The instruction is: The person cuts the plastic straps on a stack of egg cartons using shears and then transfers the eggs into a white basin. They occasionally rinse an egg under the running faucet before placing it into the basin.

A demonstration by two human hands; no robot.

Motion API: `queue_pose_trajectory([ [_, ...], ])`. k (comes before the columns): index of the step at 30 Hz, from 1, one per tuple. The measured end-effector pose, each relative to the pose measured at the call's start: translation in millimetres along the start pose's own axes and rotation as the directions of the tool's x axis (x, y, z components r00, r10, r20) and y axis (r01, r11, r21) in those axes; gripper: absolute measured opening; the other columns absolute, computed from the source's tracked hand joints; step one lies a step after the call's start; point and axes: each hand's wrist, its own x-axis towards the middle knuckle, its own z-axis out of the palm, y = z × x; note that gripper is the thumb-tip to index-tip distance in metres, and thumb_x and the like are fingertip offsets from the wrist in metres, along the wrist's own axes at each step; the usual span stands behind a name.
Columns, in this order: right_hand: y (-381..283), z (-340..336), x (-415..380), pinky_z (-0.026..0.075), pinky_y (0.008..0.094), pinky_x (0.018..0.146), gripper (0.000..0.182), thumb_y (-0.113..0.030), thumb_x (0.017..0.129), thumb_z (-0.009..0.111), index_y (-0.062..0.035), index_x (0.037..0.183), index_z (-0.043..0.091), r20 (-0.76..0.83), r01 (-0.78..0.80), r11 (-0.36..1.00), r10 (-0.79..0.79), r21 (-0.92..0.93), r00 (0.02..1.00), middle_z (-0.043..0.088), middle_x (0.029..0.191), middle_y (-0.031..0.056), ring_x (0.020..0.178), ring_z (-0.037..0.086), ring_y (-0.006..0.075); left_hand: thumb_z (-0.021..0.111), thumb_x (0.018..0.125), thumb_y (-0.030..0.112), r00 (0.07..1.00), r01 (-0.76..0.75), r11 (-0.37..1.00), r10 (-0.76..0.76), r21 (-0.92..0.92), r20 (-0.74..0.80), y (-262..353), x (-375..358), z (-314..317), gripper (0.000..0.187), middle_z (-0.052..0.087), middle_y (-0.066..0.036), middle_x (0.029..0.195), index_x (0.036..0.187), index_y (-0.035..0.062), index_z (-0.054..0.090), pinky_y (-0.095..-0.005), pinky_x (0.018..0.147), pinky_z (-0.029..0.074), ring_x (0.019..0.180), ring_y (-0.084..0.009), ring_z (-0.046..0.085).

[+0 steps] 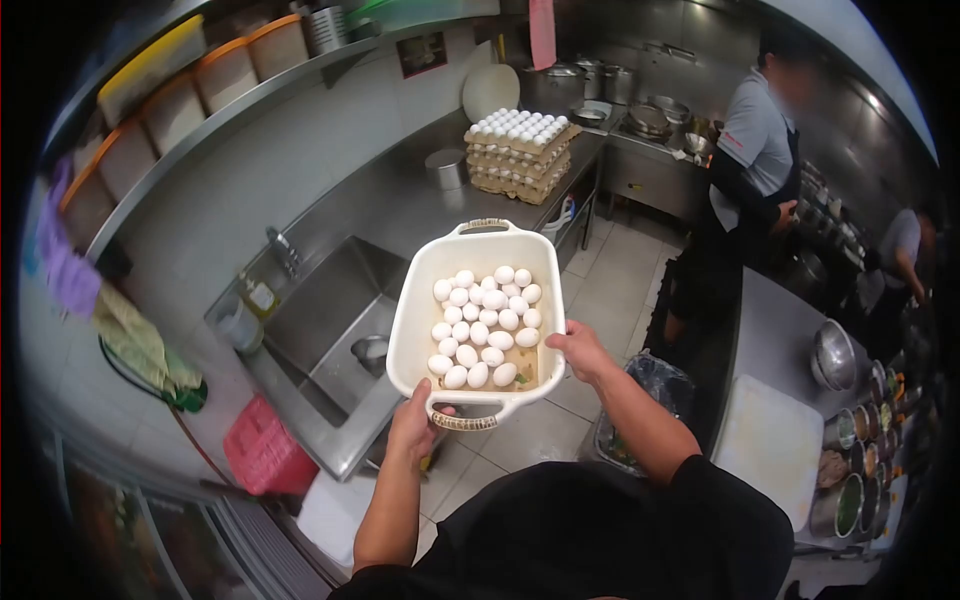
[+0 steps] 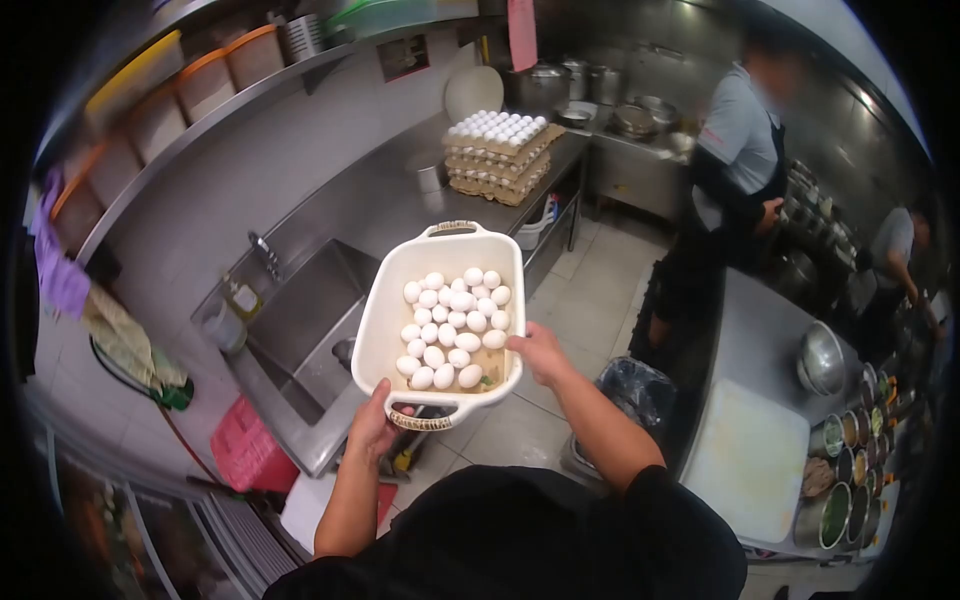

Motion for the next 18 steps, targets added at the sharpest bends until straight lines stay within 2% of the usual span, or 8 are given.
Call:
queue_pose_trajectory([
  [4,-23,10,75,0.053,0.0314,0.079,0.026,0.001,0.079,0.066,0.004,0.105,0.063,-0.003,-0.019,1.0,0.019,0.006,1.0,0.068,0.1,0.0104,0.086,0.065,0.019,0.049,0.102,0.039,0.999,0.045,0.996,-0.047,0.074,0.026,28,75,10,0.046,0.065,-0.01,0.101,0.124,-0.0007,0.054,-0.0314,0.061,0.053,0.078,-0.0193,0.064],
  [6,-31,6,131,0.053,0.0312,0.079,0.025,0.001,0.079,0.066,0.0038,0.104,0.064,0.009,-0.05,0.997,0.051,-0.065,0.999,0.068,0.099,0.0103,0.086,0.065,0.0186,0.048,0.102,0.04,0.998,0.023,0.997,-0.027,0.075,0.053,35,115,16,0.046,0.063,-0.011,0.105,0.126,0.0006,0.053,-0.0322,0.063,0.052,0.082,-0.0214,0.064],
  [9,-36,-5,233,0.053,0.0309,0.078,0.024,0.0,0.079,0.066,0.0026,0.104,0.065,0.095,-0.012,0.98,0.031,-0.196,0.995,0.068,0.096,0.0088,0.084,0.065,0.0177,0.047,0.102,0.041,1.0,0.02,0.998,-0.02,0.057,0.007,56,156,49,0.047,0.062,-0.013,0.11,0.128,0.0025,0.052,-0.0332,0.066,0.053,0.085,-0.0229,0.064],
  [10,-41,-4,257,0.053,0.0312,0.079,0.027,-0.004,0.079,0.068,0.0031,0.105,0.065,0.128,-0.019,0.97,0.052,-0.243,0.99,0.069,0.098,0.0096,0.086,0.065,0.0184,0.045,0.103,0.042,1.0,0.027,0.999,-0.027,0.047,-0.008,64,167,60,0.049,0.061,-0.013,0.111,0.129,0.0016,0.051,-0.0337,0.066,0.052,0.085,-0.0231,0.064],
  [12,-63,-1,309,0.052,0.0318,0.082,0.035,-0.011,0.078,0.07,0.0041,0.109,0.066,0.181,-0.025,0.939,0.092,-0.343,0.979,0.07,0.101,0.0113,0.089,0.066,0.0197,0.044,0.103,0.043,0.995,0.082,0.997,-0.081,-0.015,0.063,70,196,67,0.05,0.06,-0.013,0.114,0.13,0.0015,0.049,-0.0341,0.066,0.053,0.085,-0.0233,0.064],
  [14,-75,3,354,0.052,0.032,0.08,0.035,-0.016,0.078,0.071,0.0033,0.106,0.067,0.182,-0.006,0.883,0.104,-0.469,0.978,0.07,0.097,0.0122,0.087,0.066,0.0202,0.043,0.104,0.044,0.975,0.163,0.986,-0.155,-0.034,0.159,77,225,72,0.051,0.057,-0.013,0.12,0.132,0.0014,0.045,-0.0346,0.066,0.054,0.085,-0.0231,0.065],
  [15,-84,2,377,0.052,0.0321,0.079,0.035,-0.018,0.077,0.071,0.0029,0.105,0.068,0.178,0.009,0.849,0.1,-0.528,0.979,0.07,0.095,0.0127,0.086,0.066,0.0205,0.043,0.104,0.043,0.976,0.154,0.988,-0.148,-0.027,0.158,81,234,77,0.05,0.057,-0.013,0.121,0.132,0.0016,0.045,-0.0345,0.066,0.054,0.085,-0.0228,0.065],
  [18,-117,4,418,0.051,0.0333,0.079,0.037,-0.026,0.076,0.073,0.0019,0.101,0.07,0.146,0.093,0.583,0.045,-0.807,0.988,0.07,0.091,0.0153,0.086,0.066,0.0227,0.045,0.104,0.04,0.97,0.156,0.987,-0.158,0.023,0.182,96,247,103,0.048,0.056,-0.014,0.121,0.132,0.0016,0.044,-0.0333,0.067,0.055,0.084,-0.0209,0.065],
])
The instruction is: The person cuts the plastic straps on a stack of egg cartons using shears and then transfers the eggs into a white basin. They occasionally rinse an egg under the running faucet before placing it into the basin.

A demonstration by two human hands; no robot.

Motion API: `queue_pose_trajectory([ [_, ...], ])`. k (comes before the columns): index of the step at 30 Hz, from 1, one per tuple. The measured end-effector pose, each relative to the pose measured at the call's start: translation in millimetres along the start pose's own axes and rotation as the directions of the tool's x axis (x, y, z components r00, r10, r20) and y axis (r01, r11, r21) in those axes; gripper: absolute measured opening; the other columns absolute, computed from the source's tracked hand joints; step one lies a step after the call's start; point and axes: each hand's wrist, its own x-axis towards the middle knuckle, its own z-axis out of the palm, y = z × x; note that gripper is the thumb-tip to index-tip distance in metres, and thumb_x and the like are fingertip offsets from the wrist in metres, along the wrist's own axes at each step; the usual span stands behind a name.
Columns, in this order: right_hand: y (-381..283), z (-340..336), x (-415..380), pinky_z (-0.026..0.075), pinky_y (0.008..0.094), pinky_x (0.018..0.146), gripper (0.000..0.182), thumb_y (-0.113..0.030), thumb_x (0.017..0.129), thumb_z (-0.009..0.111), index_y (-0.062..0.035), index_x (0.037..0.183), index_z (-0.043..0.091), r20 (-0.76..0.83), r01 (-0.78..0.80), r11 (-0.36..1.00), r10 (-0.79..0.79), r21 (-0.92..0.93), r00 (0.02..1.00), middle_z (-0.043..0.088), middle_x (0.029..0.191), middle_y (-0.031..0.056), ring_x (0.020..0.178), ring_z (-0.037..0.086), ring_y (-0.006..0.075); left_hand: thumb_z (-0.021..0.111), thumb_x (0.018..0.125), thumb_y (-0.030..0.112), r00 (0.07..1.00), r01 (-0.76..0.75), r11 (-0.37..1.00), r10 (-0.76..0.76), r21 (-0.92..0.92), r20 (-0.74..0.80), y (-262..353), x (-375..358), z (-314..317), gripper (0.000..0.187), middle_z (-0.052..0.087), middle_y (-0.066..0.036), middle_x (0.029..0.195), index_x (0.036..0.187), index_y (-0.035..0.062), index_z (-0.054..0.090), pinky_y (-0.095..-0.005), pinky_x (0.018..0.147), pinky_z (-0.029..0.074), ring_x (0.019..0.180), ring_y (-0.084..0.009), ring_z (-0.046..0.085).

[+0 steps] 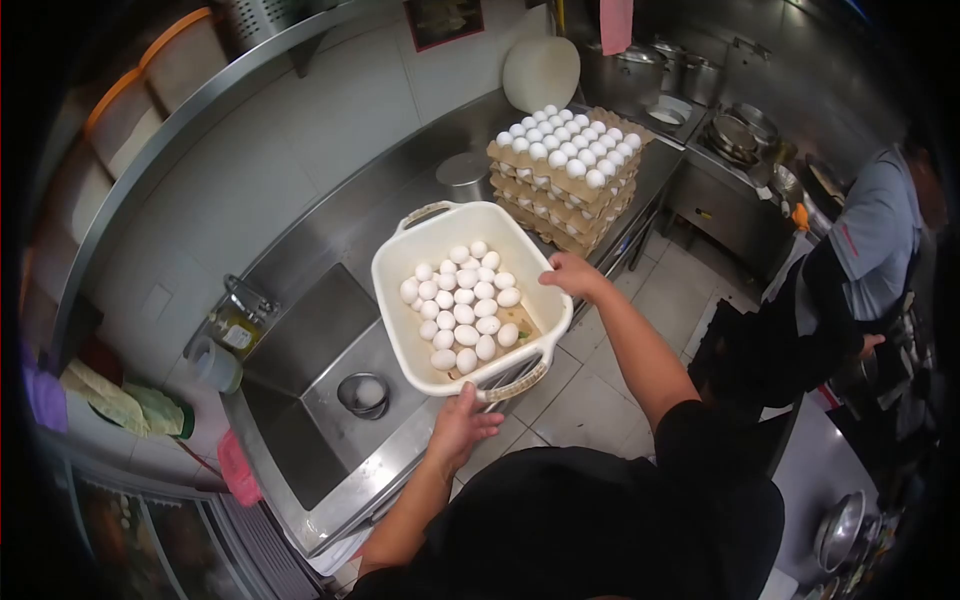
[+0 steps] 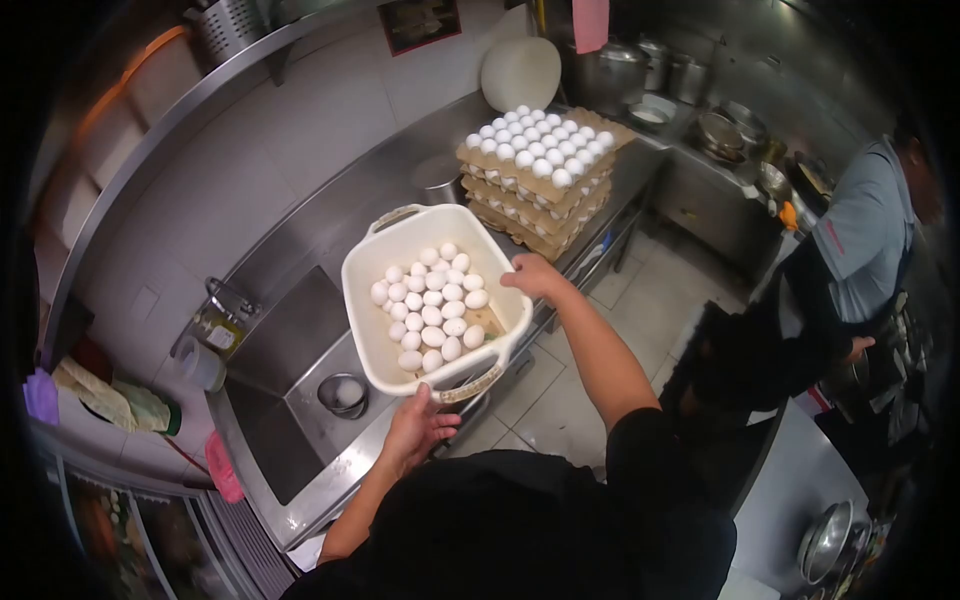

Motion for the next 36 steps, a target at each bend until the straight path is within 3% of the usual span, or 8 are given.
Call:
queue_pose_trajectory([
  [8,-10,-6,63,0.051,0.0421,0.087,0.045,-0.032,0.079,0.074,-0.0014,0.111,0.069,-0.335,0.143,0.97,-0.203,-0.195,0.92,0.069,0.103,0.0209,0.096,0.066,0.0365,0.052,0.102,0.027,0.99,-0.026,0.945,-0.021,0.326,0.14,26,27,-6,0.062,0.061,-0.016,0.123,0.15,-0.0008,0.026,-0.0298,0.075,0.055,0.091,-0.02,0.066],
  [11,-35,-25,31,0.05,0.0427,0.087,0.045,-0.033,0.08,0.073,-0.0019,0.112,0.068,-0.452,0.139,0.955,-0.248,-0.261,0.857,0.068,0.104,0.0192,0.098,0.065,0.0366,0.054,0.101,0.026,0.979,-0.042,0.893,-0.052,0.448,0.197,46,2,-35,0.055,0.066,-0.015,0.116,0.144,-0.003,0.038,-0.0297,0.075,0.055,0.088,-0.0199,0.067],
  [17,-23,-103,-4,0.051,0.0425,0.087,0.054,-0.037,0.078,0.074,-0.0053,0.12,0.063,-0.608,0.01,0.955,-0.196,-0.295,0.769,0.065,0.11,0.017,0.104,0.062,0.0339,0.058,0.098,0.02,0.959,-0.28,0.926,0.28,0.252,0.036,62,-17,-86,0.042,0.067,-0.012,0.107,0.133,-0.0021,0.051,-0.0285,0.072,0.054,0.079,-0.0177,0.067],
  [20,-16,-119,-1,0.053,0.0407,0.079,0.057,-0.035,0.075,0.078,-0.0081,0.123,0.062,-0.628,-0.004,0.895,-0.309,-0.445,0.715,0.063,0.105,0.0141,0.088,0.066,0.0304,0.059,0.098,0.019,0.911,-0.379,0.862,0.412,0.336,-0.03,82,-11,-64,0.042,0.067,-0.011,0.105,0.133,-0.0022,0.051,-0.028,0.072,0.054,0.081,-0.017,0.066],
  [27,-43,-123,20,0.052,0.0462,0.085,0.059,-0.034,0.075,0.077,-0.004,0.122,0.06,-0.503,-0.106,0.817,-0.241,-0.567,0.83,0.054,0.117,0.0198,0.103,0.063,0.0371,0.065,0.092,0.005,0.76,-0.613,0.656,0.641,0.44,0.104,77,44,37,0.038,0.067,-0.009,0.103,0.129,-0.003,0.057,-0.0298,0.076,0.056,0.086,-0.0148,0.066],
  [31,-26,-137,36,0.053,0.047,0.085,0.052,-0.031,0.077,0.074,-0.0017,0.117,0.059,-0.454,-0.036,0.817,-0.282,-0.575,0.845,0.053,0.114,0.0218,0.105,0.061,0.0386,0.065,0.09,0.004,0.593,-0.646,0.206,0.742,0.735,0.313,64,70,88,0.032,0.069,-0.012,0.096,0.122,-0.0019,0.062,-0.0264,0.072,0.053,0.081,-0.0155,0.067],
  [32,-23,-138,39,0.053,0.0471,0.084,0.051,-0.03,0.077,0.073,-0.0017,0.116,0.059,-0.453,-0.021,0.818,-0.296,-0.575,0.841,0.053,0.113,0.0217,0.104,0.061,0.0387,0.07,0.088,0.006,0.646,-0.594,0.299,0.731,0.747,0.22,60,71,100,0.029,0.069,-0.014,0.093,0.115,-0.0022,0.065,-0.0298,0.071,0.054,0.079,-0.0207,0.068],
  [36,-28,-138,42,0.052,0.0478,0.084,0.048,-0.027,0.076,0.073,-0.0022,0.115,0.059,-0.483,-0.003,0.856,-0.29,-0.518,0.826,0.054,0.113,0.0212,0.1,0.062,0.0401,0.068,0.089,0.006,0.63,-0.546,0.266,0.756,0.795,0.179,49,86,91,0.025,0.07,-0.011,0.088,0.113,-0.0029,0.066,-0.0286,0.065,0.053,0.073,-0.0179,0.067],
])
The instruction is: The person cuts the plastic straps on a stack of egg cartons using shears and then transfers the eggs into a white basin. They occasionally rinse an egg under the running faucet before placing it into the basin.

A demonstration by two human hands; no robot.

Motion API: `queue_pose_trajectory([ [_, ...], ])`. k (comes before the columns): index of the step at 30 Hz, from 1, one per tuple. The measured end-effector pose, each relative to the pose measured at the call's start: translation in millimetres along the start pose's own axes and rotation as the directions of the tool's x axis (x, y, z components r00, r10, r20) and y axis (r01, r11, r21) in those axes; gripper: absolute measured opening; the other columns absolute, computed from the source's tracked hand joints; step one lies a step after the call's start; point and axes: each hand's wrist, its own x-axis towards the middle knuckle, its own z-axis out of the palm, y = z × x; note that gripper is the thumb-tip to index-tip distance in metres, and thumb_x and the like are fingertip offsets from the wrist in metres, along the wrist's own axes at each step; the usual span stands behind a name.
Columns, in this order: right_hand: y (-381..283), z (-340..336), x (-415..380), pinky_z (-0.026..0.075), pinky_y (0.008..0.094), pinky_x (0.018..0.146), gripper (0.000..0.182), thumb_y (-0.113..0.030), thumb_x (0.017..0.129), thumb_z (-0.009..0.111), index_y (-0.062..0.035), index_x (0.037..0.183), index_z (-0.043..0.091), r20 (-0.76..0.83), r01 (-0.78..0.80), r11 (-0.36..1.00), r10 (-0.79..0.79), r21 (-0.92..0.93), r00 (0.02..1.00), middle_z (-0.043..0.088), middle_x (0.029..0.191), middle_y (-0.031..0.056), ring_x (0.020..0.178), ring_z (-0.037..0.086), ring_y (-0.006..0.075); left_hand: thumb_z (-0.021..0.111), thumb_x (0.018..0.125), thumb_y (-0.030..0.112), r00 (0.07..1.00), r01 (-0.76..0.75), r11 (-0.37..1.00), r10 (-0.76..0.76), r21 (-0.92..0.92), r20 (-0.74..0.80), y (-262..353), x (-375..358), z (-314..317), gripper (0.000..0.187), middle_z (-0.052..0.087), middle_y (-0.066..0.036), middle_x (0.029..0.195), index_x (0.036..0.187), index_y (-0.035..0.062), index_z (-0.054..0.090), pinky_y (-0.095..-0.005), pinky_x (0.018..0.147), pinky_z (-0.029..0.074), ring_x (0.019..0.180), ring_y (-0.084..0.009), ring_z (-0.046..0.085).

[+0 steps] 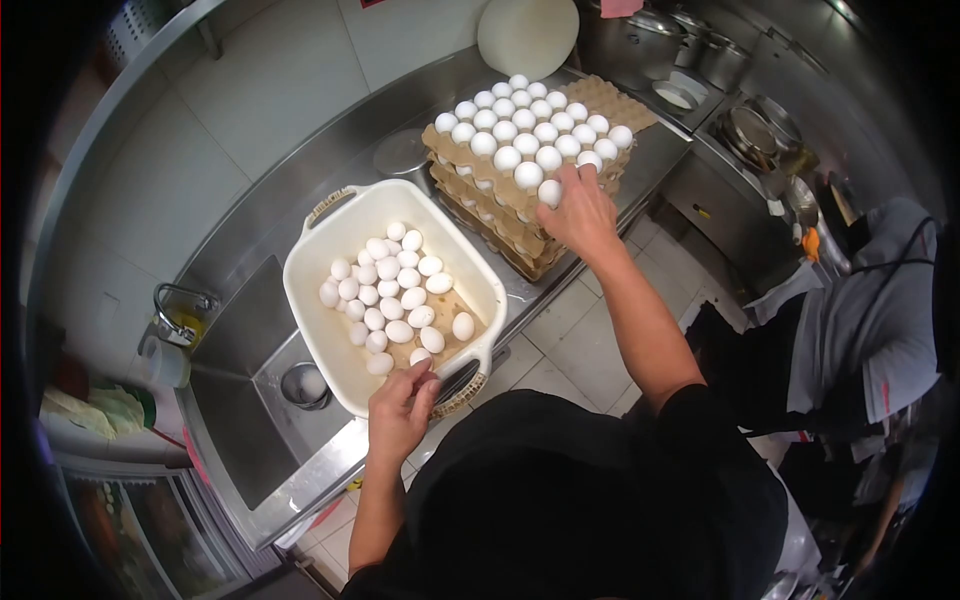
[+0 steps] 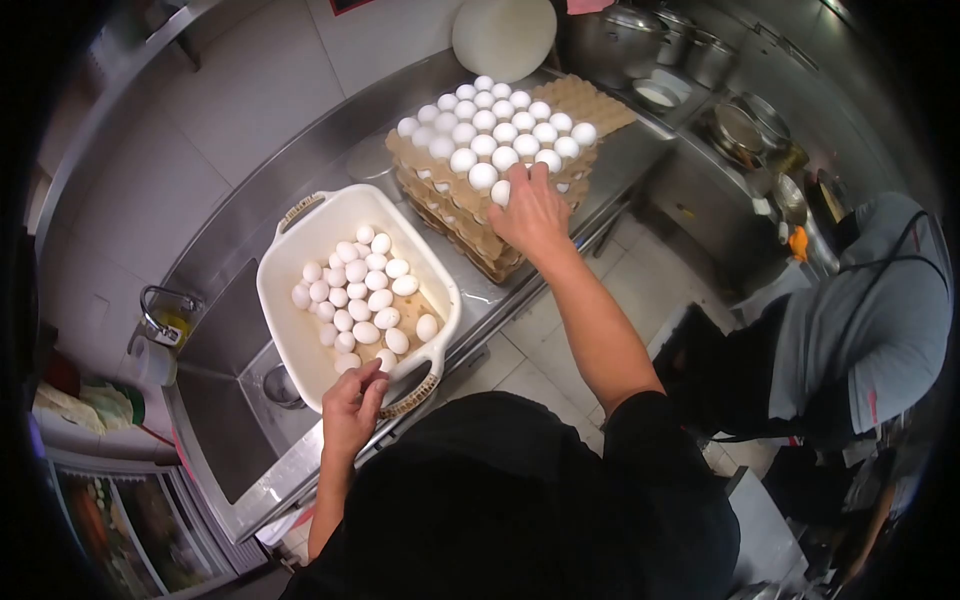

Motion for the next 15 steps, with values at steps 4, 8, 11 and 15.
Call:
queue_pose_trajectory([
  [4,11,-1,15,0.052,0.0458,0.08,0.046,-0.028,0.075,0.073,-0.0022,0.111,0.063,-0.006,0.06,0.992,-0.06,0.108,0.998,0.061,0.105,0.0197,0.093,0.064,0.0381,0.066,0.092,0.008,0.981,0.144,0.981,-0.159,-0.129,-0.114,-1,-6,16,0.024,0.07,-0.01,0.087,0.113,-0.004,0.066,-0.0267,0.064,0.052,0.068,-0.0129,0.064],
  [8,22,-10,42,0.053,0.0416,0.076,0.044,-0.03,0.075,0.074,-0.0007,0.107,0.065,0.103,-0.017,0.936,-0.02,0.35,0.994,0.067,0.098,0.0171,0.086,0.066,0.0317,0.065,0.093,0.007,0.979,0.121,0.987,-0.136,-0.104,-0.152,-8,-7,15,0.023,0.069,-0.011,0.088,0.113,-0.0041,0.066,-0.0257,0.064,0.051,0.07,-0.0129,0.065],
  [11,24,-19,63,0.053,0.0341,0.069,0.046,-0.029,0.076,0.075,0.0003,0.109,0.065,0.246,-0.163,0.775,0.01,0.61,0.969,0.068,0.092,0.0119,0.076,0.065,0.0201,0.065,0.092,0.008,0.975,0.139,0.985,-0.153,-0.099,-0.161,-9,-1,15,0.024,0.069,-0.01,0.088,0.112,-0.0042,0.066,-0.0262,0.067,0.052,0.072,-0.0136,0.065],
  [15,21,-37,49,0.053,0.0257,0.065,0.039,-0.027,0.083,0.074,-0.0009,0.11,0.065,0.421,-0.368,0.499,0.005,0.785,0.907,0.068,0.091,0.0067,0.072,0.063,0.0107,0.067,0.09,0.009,0.987,0.14,0.984,-0.148,-0.109,-0.065,-13,-5,9,0.029,0.069,-0.009,0.091,0.117,-0.0026,0.065,-0.0266,0.069,0.052,0.076,-0.0138,0.065],
])
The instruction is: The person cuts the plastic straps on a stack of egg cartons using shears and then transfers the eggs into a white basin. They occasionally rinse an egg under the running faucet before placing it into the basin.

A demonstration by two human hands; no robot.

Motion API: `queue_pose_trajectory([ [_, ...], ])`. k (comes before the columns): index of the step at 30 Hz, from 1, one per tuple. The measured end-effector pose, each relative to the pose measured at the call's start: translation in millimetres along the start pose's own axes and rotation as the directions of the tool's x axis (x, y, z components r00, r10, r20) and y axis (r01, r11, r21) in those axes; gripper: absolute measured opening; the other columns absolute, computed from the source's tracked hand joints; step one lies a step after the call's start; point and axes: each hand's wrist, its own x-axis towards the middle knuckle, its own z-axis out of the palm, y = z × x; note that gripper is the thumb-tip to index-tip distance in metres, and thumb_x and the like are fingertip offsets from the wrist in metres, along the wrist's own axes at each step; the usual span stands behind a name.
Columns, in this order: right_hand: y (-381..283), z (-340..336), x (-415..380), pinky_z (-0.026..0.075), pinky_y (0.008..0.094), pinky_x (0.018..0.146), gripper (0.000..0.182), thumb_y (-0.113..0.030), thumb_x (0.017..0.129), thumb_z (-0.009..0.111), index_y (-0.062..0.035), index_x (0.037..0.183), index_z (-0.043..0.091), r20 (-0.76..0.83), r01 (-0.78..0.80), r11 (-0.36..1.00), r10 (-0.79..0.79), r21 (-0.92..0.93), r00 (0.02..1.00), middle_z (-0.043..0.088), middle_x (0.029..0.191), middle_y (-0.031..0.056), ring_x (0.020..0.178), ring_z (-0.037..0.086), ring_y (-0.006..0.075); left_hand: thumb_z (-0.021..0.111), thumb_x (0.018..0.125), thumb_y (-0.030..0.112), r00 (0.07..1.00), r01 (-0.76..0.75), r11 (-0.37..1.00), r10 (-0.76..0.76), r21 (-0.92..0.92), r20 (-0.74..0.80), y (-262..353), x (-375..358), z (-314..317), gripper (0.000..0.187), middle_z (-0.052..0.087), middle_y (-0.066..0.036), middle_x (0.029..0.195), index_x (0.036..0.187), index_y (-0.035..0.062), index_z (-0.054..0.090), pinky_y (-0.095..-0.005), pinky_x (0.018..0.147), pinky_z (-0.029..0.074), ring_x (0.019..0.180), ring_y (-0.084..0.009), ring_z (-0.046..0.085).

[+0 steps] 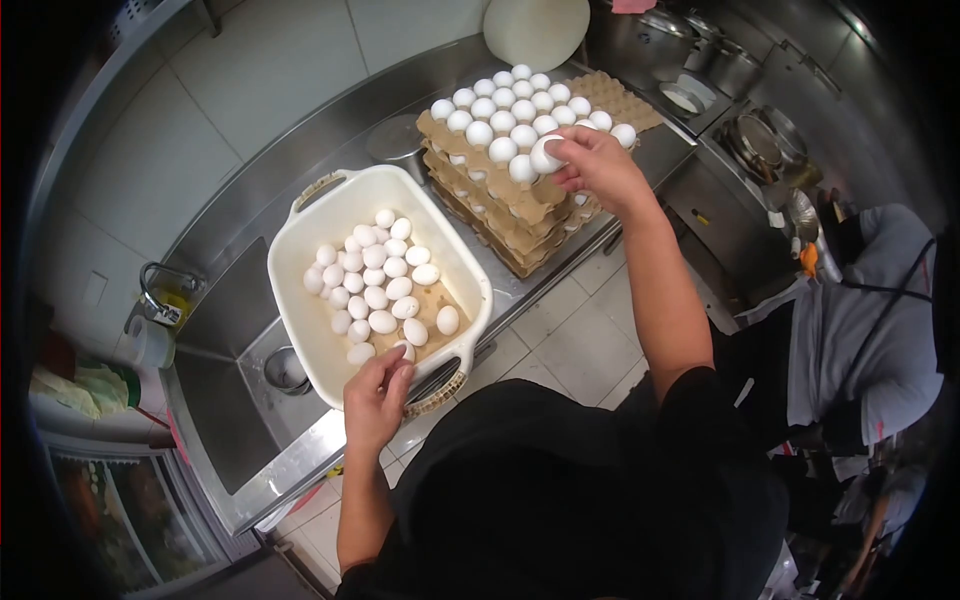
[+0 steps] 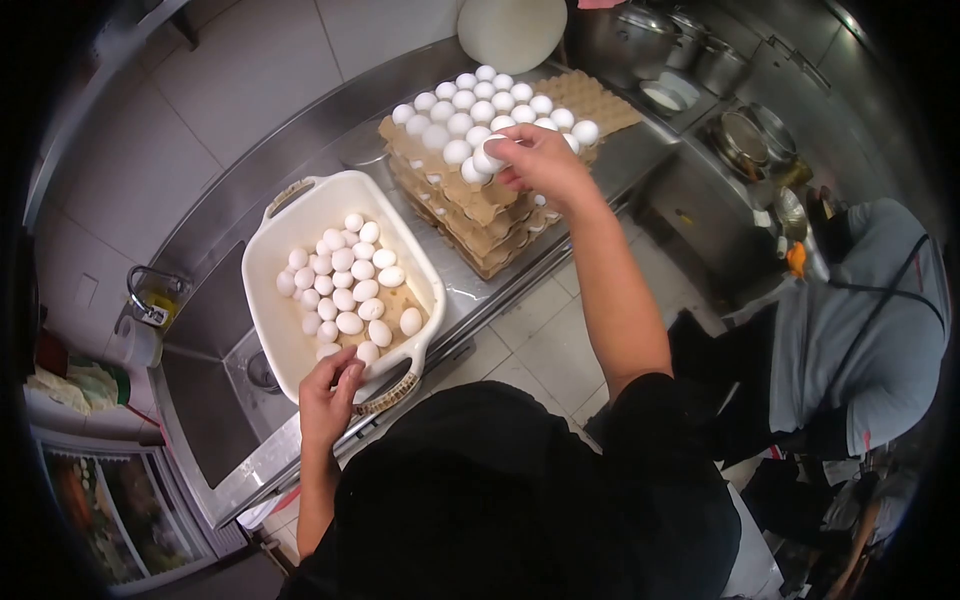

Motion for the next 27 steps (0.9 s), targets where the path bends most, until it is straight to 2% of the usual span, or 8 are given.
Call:
queue_pose_trajectory([
  [3,-1,19,-7,0.053,0.0243,0.065,0.035,-0.026,0.09,0.069,-0.0028,0.115,0.062,0.199,-0.019,0.988,-0.011,0.151,0.98,0.068,0.095,0.0057,0.074,0.065,0.0112,0.069,0.089,0.01,0.997,-0.005,0.996,0.011,-0.084,0.07,23,34,0,0.037,0.068,-0.01,0.098,0.123,-0.0001,0.062,-0.0275,0.071,0.053,0.078,-0.0142,0.065],
  [7,5,72,-26,0.053,0.0233,0.065,0.032,-0.021,0.089,0.07,-0.0024,0.113,0.062,0.372,-0.044,0.998,0.024,0.047,0.928,0.068,0.095,0.0064,0.074,0.065,0.0113,0.067,0.089,0.004,0.97,-0.163,0.98,0.18,-0.113,0.162,70,83,8,0.049,0.06,-0.013,0.116,0.135,-0.0019,0.051,-0.0278,0.08,0.054,0.092,-0.014,0.065],
  [10,9,105,-47,0.052,0.0227,0.065,0.032,-0.023,0.09,0.069,-0.0018,0.113,0.061,0.456,0.015,1.0,-0.021,0.017,0.89,0.067,0.093,0.0054,0.073,0.064,0.01,0.07,0.088,0.009,0.981,-0.161,0.968,0.179,-0.194,0.08,64,99,23,0.055,0.061,-0.015,0.117,0.138,0.0003,0.048,-0.0273,0.074,0.055,0.09,-0.0165,0.068],
  [13,12,120,-55,0.052,0.0226,0.067,0.033,-0.024,0.095,0.064,-0.0022,0.119,0.061,0.489,0.024,1.0,-0.029,0.016,0.872,0.066,0.094,0.0042,0.074,0.063,0.0093,0.067,0.09,0.006,0.993,-0.028,0.918,0.072,-0.396,0.096,62,99,17,0.049,0.06,-0.015,0.119,0.135,-0.0019,0.048,-0.028,0.078,0.055,0.095,-0.0171,0.068],
  [16,14,124,-63,0.054,0.0247,0.075,0.038,-0.02,0.096,0.061,-0.0021,0.129,0.057,0.523,-0.035,0.998,-0.002,0.061,0.852,0.065,0.1,0.0051,0.083,0.064,0.0108,0.064,0.092,0.003,0.991,0.097,0.892,-0.045,-0.442,0.127,48,99,6,0.044,0.06,-0.015,0.121,0.133,-0.0027,0.049,-0.0285,0.083,0.054,0.099,-0.0176,0.067],
  [19,20,126,-72,0.055,0.0263,0.08,0.042,-0.016,0.094,0.062,-0.0014,0.133,0.055,0.555,-0.01,0.996,-0.042,0.09,0.831,0.064,0.106,0.0064,0.09,0.065,0.0121,0.064,0.092,0.005,0.988,0.123,0.861,-0.059,-0.494,0.143,43,92,-1,0.043,0.062,-0.011,0.117,0.132,-0.0003,0.049,-0.0285,0.084,0.053,0.101,-0.0163,0.064],
  [22,25,131,-74,0.055,0.027,0.082,0.045,-0.012,0.091,0.064,-0.001,0.133,0.054,0.565,0.027,0.993,-0.086,0.112,0.821,0.062,0.111,0.0073,0.094,0.065,0.0126,0.063,0.092,0.003,0.987,0.123,0.83,-0.045,-0.544,0.154,39,89,-5,0.043,0.06,-0.016,0.122,0.132,-0.0043,0.047,-0.0284,0.086,0.053,0.101,-0.0179,0.066],
  [27,29,138,-78,0.054,0.0257,0.081,0.049,-0.008,0.086,0.069,-0.0005,0.132,0.055,0.53,0.032,0.997,-0.064,0.068,0.846,0.061,0.111,0.0065,0.092,0.065,0.0118,0.064,0.092,0.004,0.986,0.139,0.873,-0.078,-0.468,0.147,31,87,-5,0.043,0.06,-0.016,0.121,0.13,-0.005,0.048,-0.0283,0.084,0.053,0.102,-0.0178,0.066],
])
